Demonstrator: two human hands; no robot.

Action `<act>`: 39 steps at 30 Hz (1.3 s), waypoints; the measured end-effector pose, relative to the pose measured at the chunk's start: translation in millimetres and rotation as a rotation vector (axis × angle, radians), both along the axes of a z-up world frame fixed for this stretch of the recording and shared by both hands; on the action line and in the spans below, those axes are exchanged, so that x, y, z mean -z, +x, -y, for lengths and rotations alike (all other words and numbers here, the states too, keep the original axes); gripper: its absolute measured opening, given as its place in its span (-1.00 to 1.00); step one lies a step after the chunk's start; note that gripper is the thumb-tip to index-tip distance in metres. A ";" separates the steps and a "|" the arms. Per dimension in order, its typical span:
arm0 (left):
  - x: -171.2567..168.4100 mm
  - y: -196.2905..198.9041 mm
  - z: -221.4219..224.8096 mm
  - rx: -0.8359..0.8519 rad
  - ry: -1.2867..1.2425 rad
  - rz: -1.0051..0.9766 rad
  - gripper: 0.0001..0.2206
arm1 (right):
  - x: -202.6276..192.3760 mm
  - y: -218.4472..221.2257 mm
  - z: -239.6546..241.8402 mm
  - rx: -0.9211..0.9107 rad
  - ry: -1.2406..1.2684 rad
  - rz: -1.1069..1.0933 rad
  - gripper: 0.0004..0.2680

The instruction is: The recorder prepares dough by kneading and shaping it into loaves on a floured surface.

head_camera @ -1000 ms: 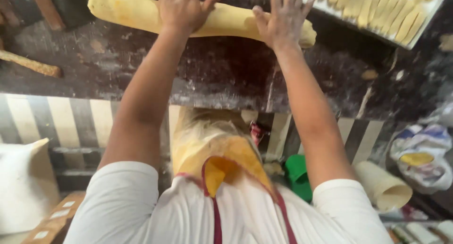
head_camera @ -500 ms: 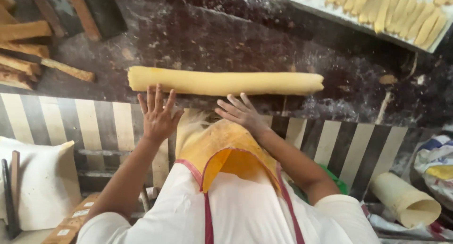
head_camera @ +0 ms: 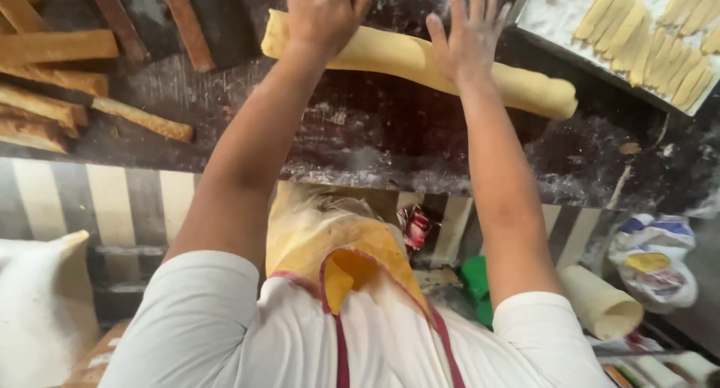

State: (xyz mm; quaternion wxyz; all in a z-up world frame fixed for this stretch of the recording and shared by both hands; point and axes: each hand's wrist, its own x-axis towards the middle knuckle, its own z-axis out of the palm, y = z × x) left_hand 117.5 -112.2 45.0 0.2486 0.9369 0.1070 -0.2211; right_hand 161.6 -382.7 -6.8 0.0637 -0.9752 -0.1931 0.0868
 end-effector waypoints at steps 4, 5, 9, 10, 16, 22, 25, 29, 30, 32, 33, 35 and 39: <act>36.7 -84.4 5.2 0.119 0.158 0.323 -0.26 | 13.5 -83.1 19.8 -0.156 0.107 -0.071 -0.44; 35.4 -115.3 4.5 0.186 0.120 0.360 -0.25 | 8.1 -108.3 22.3 -0.188 0.108 -0.047 -0.45; 9.5 -216.5 -1.6 0.239 -0.150 0.485 -0.39 | 9.0 -201.5 40.5 -0.272 -0.018 0.134 -0.43; 17.0 -234.0 -13.6 0.220 -0.151 0.490 -0.39 | 8.7 -212.0 28.4 -0.290 -0.023 0.136 -0.43; 51.5 -280.3 -62.0 -0.381 -0.531 0.760 -0.55 | -24.3 -228.8 -100.5 -0.457 0.180 0.073 -0.37; 65.4 -248.7 -23.3 -0.279 -0.546 0.669 -0.41 | 11.0 -205.8 -161.7 -0.504 -0.038 0.164 -0.36; 63.6 -250.3 -29.7 -0.356 -0.706 0.464 -0.50 | -3.9 -203.2 -161.9 -0.442 0.255 0.086 -0.36; 86.8 -250.1 -36.5 -0.207 -0.462 0.552 -0.45 | -17.9 -202.7 -163.7 -0.432 0.196 -0.014 -0.31; 99.6 -248.2 -42.5 -0.159 -0.444 0.509 -0.45 | -21.2 -200.8 -161.1 -0.412 0.229 -0.056 -0.30; 79.6 -262.4 -44.1 -0.065 -0.259 0.635 -0.45 | -29.3 -210.2 -142.9 -0.443 0.217 -0.011 -0.32; 69.9 -265.6 -52.0 0.041 -0.069 0.758 -0.44 | -32.1 -214.0 -139.0 -0.466 0.212 0.037 -0.33; 54.5 -267.6 -43.3 0.211 0.007 0.672 -0.44 | -18.5 -230.1 -111.7 -0.477 0.208 0.154 -0.38; 80.6 -237.5 -31.6 0.255 0.120 0.823 -0.33 | 8.4 -237.2 -82.4 -0.494 0.021 0.194 -0.41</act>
